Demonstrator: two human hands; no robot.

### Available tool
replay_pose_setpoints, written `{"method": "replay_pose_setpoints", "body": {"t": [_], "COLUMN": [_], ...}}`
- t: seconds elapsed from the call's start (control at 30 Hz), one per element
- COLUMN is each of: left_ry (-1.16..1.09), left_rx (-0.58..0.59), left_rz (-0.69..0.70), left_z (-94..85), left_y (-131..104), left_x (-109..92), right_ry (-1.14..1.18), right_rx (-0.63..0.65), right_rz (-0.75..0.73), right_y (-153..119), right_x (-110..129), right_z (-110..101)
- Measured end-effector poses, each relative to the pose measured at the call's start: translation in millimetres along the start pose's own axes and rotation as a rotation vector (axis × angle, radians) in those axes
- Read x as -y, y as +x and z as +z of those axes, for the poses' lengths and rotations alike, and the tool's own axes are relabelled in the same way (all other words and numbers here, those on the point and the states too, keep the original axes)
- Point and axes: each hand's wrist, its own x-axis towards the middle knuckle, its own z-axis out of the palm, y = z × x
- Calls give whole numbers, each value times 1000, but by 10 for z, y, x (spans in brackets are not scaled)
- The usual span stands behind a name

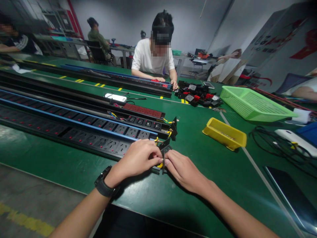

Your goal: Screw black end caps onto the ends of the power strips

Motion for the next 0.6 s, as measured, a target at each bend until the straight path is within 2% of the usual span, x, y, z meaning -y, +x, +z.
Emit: {"method": "replay_pose_setpoints", "body": {"t": [0.13,0.4,0.5,0.6], "left_ry": [-12,-18,-13,-23], "left_rx": [1,-1,-4,-7], "left_rz": [21,35,35,34], "left_z": [-12,-21,-17,-20], "left_y": [-1,-1,-1,-4], "left_x": [5,5,2,-1], "right_ry": [7,-127,-62,103], "right_rx": [-16,-26,-24,-16], "right_rz": [4,-74,-36,55], "right_y": [-15,0,4,10], "right_x": [8,10,7,9], "right_z": [-41,-45,-9,23]}}
